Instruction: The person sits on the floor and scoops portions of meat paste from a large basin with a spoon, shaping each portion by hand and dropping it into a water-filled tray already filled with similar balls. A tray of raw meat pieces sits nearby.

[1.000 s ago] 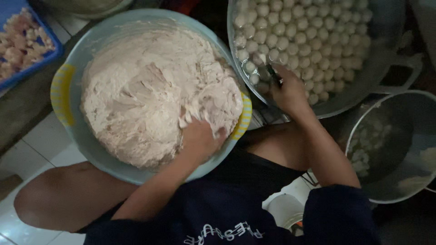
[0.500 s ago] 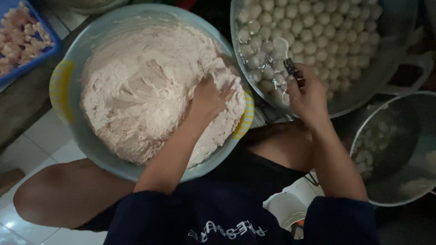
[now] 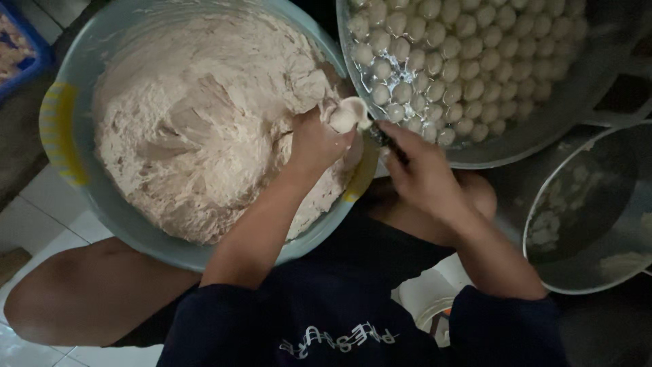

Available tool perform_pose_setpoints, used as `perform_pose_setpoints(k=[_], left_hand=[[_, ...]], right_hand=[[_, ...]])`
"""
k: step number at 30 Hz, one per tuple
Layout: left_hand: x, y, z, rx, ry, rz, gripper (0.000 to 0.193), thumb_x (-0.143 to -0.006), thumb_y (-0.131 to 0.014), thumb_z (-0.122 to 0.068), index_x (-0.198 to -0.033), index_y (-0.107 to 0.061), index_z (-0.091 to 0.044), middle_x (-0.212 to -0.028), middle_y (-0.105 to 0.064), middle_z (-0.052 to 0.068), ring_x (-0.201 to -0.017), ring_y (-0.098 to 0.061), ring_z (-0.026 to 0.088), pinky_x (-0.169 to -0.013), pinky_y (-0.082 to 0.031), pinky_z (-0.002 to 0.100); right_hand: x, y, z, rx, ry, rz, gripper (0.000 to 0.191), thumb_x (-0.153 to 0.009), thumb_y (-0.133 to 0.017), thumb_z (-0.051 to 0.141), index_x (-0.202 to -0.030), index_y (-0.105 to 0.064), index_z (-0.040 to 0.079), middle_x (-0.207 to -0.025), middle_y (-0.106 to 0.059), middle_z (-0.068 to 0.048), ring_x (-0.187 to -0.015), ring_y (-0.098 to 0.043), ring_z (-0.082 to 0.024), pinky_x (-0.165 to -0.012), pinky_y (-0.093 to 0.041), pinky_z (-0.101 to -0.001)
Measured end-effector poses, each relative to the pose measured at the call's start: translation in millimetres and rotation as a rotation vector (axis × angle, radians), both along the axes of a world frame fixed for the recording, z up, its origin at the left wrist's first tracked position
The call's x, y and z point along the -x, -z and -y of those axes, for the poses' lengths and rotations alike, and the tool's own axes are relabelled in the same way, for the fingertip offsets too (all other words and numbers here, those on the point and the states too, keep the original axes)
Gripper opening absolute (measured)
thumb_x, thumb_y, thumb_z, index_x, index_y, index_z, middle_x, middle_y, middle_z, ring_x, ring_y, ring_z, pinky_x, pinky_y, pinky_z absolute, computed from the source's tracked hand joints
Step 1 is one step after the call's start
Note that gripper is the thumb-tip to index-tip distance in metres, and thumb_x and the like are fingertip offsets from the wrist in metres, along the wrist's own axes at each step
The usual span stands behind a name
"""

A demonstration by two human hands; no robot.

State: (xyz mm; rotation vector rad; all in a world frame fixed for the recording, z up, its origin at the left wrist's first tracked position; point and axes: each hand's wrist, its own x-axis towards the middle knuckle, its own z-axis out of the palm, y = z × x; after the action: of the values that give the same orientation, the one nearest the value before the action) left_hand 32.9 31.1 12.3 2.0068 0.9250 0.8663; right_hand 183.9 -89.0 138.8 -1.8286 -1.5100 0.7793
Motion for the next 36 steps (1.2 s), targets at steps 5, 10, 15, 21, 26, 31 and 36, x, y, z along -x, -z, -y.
perform_pose_setpoints(k=[5,10,15,21,26,31,36], left_hand=[[-4.4,-7.6,-6.7,0.241,0.009,-0.207,0.029,-0.067,-0.083,-0.018,-0.091,-0.073,-0.005,-0.085,-0.072,0.017,-0.083,-0.072,0.041,-0.072,-0.057,0.048],[-4.9,-26.9,-7.5,0.081,-0.027,-0.405,0.04,-0.071,-0.08,-0.029,-0.099,-0.073,-0.001,-0.088,-0.073,0.018,-0.081,-0.071,0.041,-0.076,-0.056,0.051],[-1.9,-36.8,11.5,-0.108,-0.209,-0.341,0.055,-0.072,-0.081,-0.046,-0.104,-0.074,-0.001,-0.096,-0.071,0.024,-0.087,-0.067,0.044,-0.078,-0.055,0.053],[2.3,-6.3,4.6,0.026,-0.055,-0.12,0.026,-0.087,-0.08,-0.03,-0.096,-0.07,-0.008,-0.095,-0.073,0.017,-0.09,-0.069,0.04,-0.082,-0.057,0.049],[-3.3,7.6,8.8,0.077,-0.119,-0.043,0.025,-0.086,-0.081,-0.025,-0.092,-0.066,-0.006,-0.082,-0.071,0.014,-0.073,-0.071,0.037,-0.069,-0.057,0.045],[-1.2,7.2,8.8,0.108,-0.025,0.033,0.035,-0.075,-0.081,-0.023,-0.101,-0.068,-0.003,-0.085,-0.072,0.016,-0.076,-0.072,0.038,-0.068,-0.058,0.044],[-3.5,3.1,8.5,0.271,-0.05,-0.17,0.025,-0.07,-0.079,-0.016,-0.09,-0.069,-0.005,-0.082,-0.071,0.018,-0.079,-0.072,0.04,-0.071,-0.059,0.045]], right_hand=[[-2.3,4.0,1.4,0.253,0.036,-0.167,0.046,-0.097,-0.061,0.004,-0.143,-0.058,0.005,-0.093,-0.067,-0.012,-0.079,-0.062,-0.013,-0.07,-0.053,-0.0299],[-22.7,20.3,1.7,0.434,0.178,-0.435,0.049,-0.097,-0.061,0.009,-0.145,-0.058,0.008,-0.083,-0.062,-0.007,-0.069,-0.056,-0.01,-0.061,-0.05,-0.0278],[-60.7,48.2,-11.1,0.01,0.106,0.23,0.052,-0.095,-0.073,0.008,-0.145,-0.058,0.0,-0.118,-0.07,-0.024,-0.106,-0.071,-0.035,-0.089,-0.055,-0.0412],[-70.9,45.4,-11.2,0.083,0.227,0.291,0.046,-0.093,-0.068,0.005,-0.139,-0.064,0.002,-0.125,-0.069,-0.026,-0.11,-0.068,-0.042,-0.091,-0.054,-0.0437],[-41.6,22.5,3.7,0.12,0.116,0.015,0.046,-0.099,-0.065,0.004,-0.144,-0.058,0.003,-0.127,-0.068,-0.024,-0.115,-0.07,-0.034,-0.096,-0.053,-0.0388],[-7.7,9.5,5.2,0.211,0.015,-0.113,0.055,-0.096,-0.061,0.004,-0.15,-0.051,0.006,-0.127,-0.067,-0.02,-0.108,-0.069,-0.028,-0.093,-0.054,-0.0348],[-3.8,4.2,4.3,-0.03,-0.178,-0.162,0.055,-0.097,-0.056,-0.001,-0.15,-0.044,0.002,-0.132,-0.062,-0.022,-0.115,-0.062,-0.027,-0.093,-0.051,-0.0373]])
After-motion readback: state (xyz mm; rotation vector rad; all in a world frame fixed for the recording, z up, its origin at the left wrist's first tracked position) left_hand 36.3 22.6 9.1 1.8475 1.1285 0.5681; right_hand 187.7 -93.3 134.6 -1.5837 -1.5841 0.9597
